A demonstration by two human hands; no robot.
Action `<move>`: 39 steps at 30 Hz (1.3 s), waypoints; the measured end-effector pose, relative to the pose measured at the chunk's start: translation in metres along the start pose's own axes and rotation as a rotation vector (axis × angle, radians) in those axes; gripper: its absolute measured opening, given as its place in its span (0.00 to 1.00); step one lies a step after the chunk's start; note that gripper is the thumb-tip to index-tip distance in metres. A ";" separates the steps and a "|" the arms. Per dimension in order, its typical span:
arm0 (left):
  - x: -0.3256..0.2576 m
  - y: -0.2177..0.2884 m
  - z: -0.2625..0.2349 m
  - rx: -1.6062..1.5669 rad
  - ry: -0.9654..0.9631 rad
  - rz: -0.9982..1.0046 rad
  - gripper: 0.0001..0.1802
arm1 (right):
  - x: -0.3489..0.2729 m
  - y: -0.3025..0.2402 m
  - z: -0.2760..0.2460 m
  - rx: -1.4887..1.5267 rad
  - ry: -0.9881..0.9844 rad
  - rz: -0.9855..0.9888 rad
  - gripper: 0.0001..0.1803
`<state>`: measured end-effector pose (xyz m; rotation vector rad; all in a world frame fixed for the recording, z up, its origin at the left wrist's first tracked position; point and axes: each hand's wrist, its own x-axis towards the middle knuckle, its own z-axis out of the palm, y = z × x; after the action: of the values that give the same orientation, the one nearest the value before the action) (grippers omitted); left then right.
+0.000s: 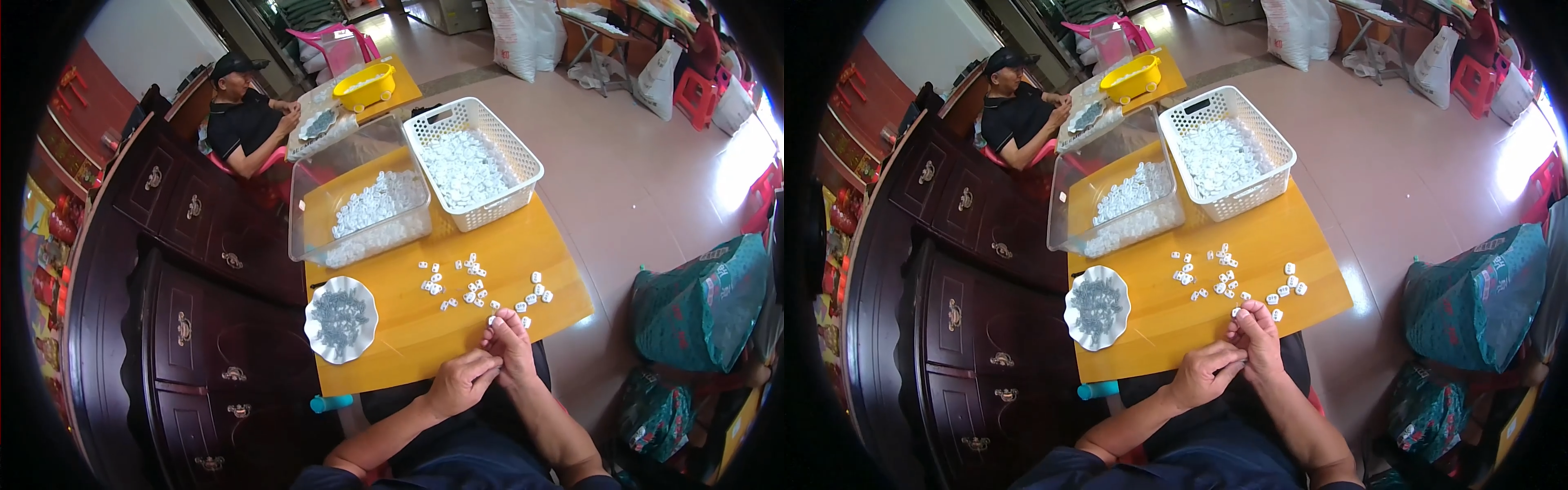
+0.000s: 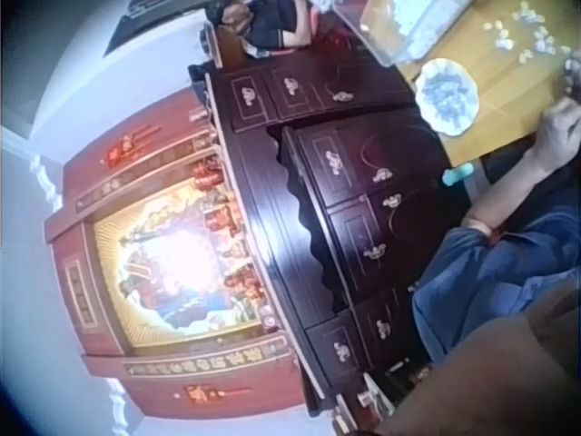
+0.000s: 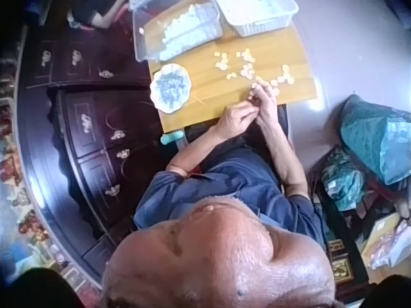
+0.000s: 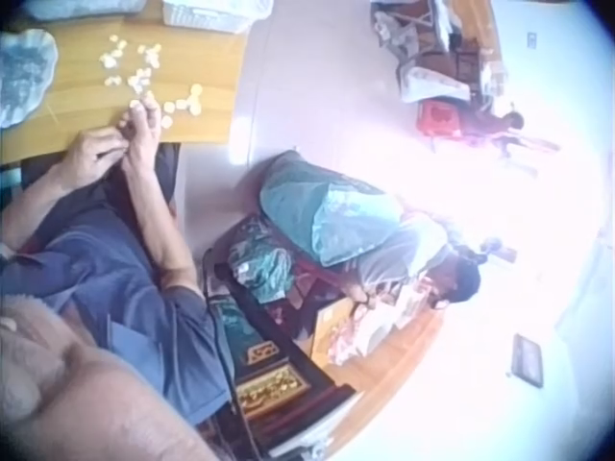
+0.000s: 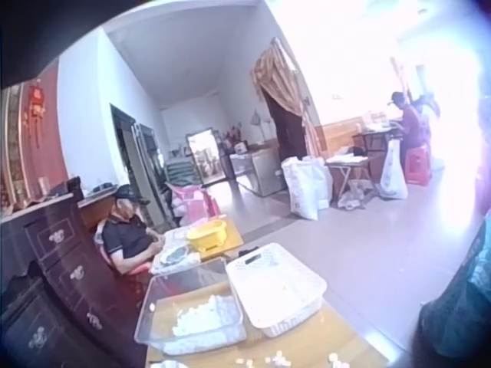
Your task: Assembling small white plastic components by hand at a table.
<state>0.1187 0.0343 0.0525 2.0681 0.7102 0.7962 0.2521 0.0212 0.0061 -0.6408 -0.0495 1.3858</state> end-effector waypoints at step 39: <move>-0.003 -0.047 -0.047 -0.443 0.159 -0.349 0.13 | -0.003 0.004 -0.005 -0.419 -0.223 -0.021 0.07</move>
<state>0.0723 0.0787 0.0362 1.4479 0.8636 0.8327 0.2500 0.0170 0.0013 -0.8247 -0.5337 1.4331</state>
